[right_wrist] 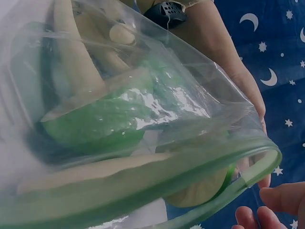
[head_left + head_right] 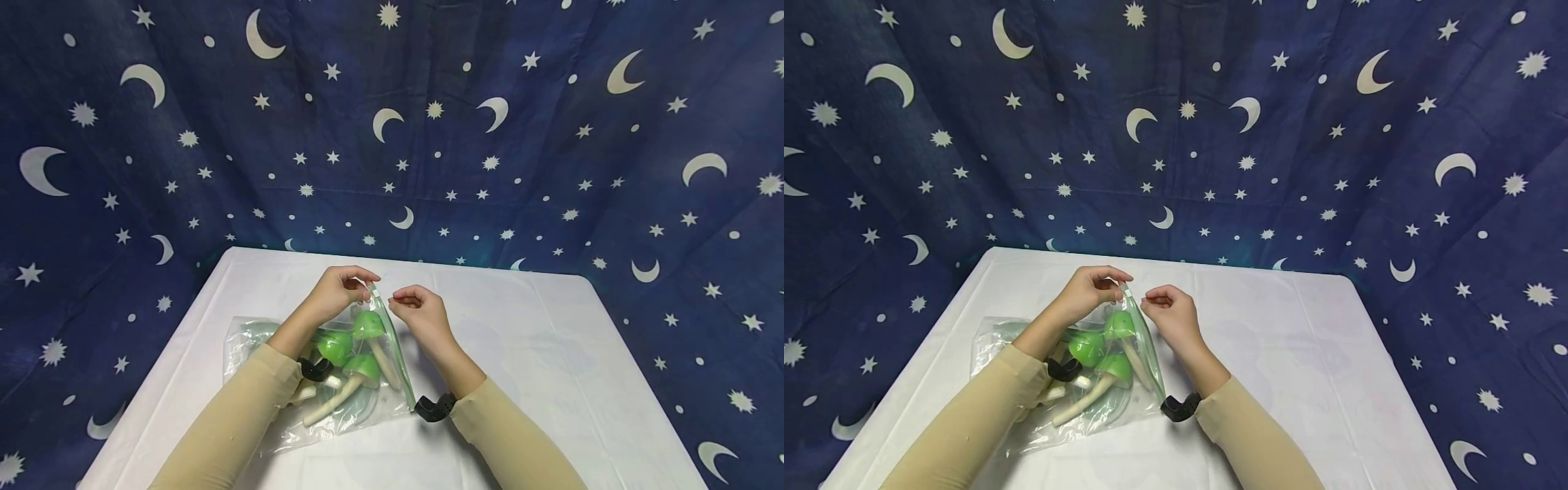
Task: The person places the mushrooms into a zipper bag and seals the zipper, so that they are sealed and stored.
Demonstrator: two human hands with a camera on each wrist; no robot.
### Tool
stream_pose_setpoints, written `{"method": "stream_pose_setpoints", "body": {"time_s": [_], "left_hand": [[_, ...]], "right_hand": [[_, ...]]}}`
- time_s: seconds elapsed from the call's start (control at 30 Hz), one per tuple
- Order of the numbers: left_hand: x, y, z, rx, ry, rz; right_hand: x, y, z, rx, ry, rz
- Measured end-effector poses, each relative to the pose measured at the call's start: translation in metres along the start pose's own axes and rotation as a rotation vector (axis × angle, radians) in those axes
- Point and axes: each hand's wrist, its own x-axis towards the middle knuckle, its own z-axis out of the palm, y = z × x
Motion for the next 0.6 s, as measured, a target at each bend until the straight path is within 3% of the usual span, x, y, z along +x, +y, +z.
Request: {"method": "stream_pose_setpoints", "body": {"time_s": [0.6], "left_hand": [[-0.001, 0.001, 0.003, 0.022, 0.007, 0.019]], "right_hand": [[0.014, -0.006, 0.016, -0.013, -0.003, -0.048]]}}
